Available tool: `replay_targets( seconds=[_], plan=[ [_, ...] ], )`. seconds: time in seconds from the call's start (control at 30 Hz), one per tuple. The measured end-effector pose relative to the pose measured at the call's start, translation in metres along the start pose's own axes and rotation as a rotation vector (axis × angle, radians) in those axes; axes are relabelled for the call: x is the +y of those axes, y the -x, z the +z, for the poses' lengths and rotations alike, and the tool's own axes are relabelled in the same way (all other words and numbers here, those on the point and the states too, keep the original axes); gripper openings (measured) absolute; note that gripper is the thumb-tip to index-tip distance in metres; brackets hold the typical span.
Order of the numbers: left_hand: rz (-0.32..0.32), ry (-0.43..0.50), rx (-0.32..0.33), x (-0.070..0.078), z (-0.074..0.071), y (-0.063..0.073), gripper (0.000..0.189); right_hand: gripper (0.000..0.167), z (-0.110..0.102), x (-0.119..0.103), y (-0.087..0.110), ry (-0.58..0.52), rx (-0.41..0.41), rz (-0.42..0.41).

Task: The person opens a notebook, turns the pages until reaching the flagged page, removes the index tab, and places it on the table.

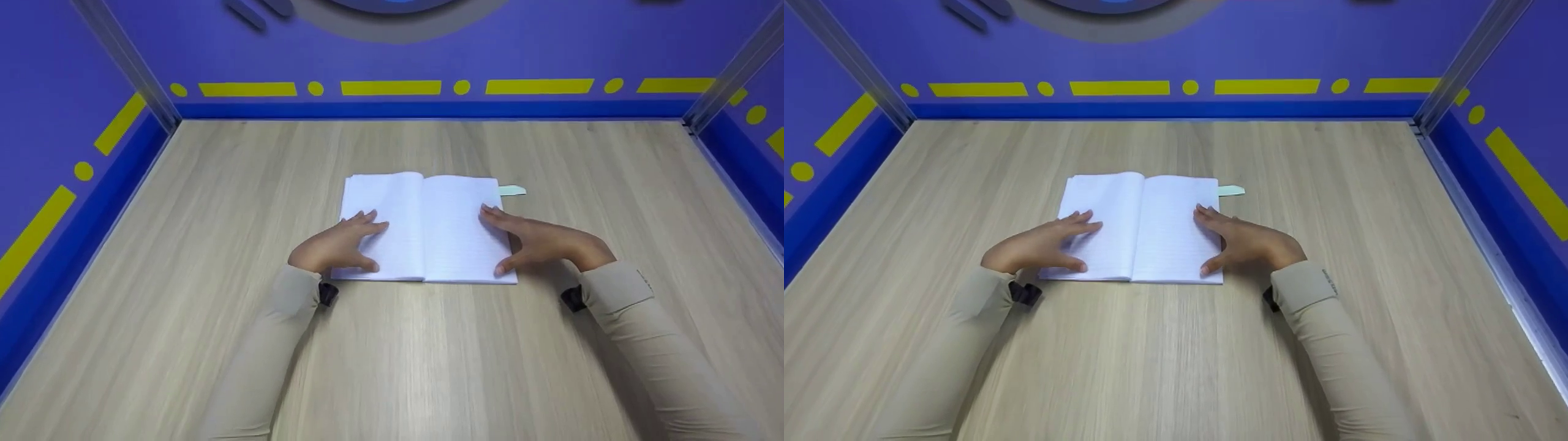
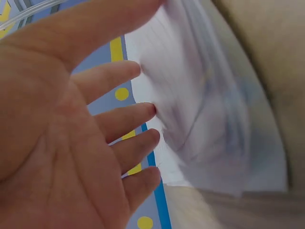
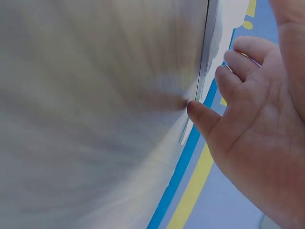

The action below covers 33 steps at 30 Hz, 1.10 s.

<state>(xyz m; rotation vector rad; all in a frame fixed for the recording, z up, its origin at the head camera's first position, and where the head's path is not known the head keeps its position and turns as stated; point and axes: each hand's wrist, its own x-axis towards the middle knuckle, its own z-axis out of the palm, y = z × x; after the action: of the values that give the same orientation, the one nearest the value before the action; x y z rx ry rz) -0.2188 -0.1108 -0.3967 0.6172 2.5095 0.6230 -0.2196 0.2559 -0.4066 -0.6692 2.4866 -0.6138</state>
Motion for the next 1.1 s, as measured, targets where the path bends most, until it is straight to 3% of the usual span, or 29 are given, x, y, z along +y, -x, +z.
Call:
replay_targets(
  seconds=[0.4,1.1],
  plan=[
    [-0.045,0.087,-0.064,-0.011,-0.003,0.002,0.088,0.113,-0.003,0.003,0.0,0.009,-0.069,-0.004],
    [-0.067,0.087,-0.064,-0.011,-0.002,0.003,0.089,0.122,-0.005,0.003,-0.001,0.013,-0.114,-0.007]
  ],
)
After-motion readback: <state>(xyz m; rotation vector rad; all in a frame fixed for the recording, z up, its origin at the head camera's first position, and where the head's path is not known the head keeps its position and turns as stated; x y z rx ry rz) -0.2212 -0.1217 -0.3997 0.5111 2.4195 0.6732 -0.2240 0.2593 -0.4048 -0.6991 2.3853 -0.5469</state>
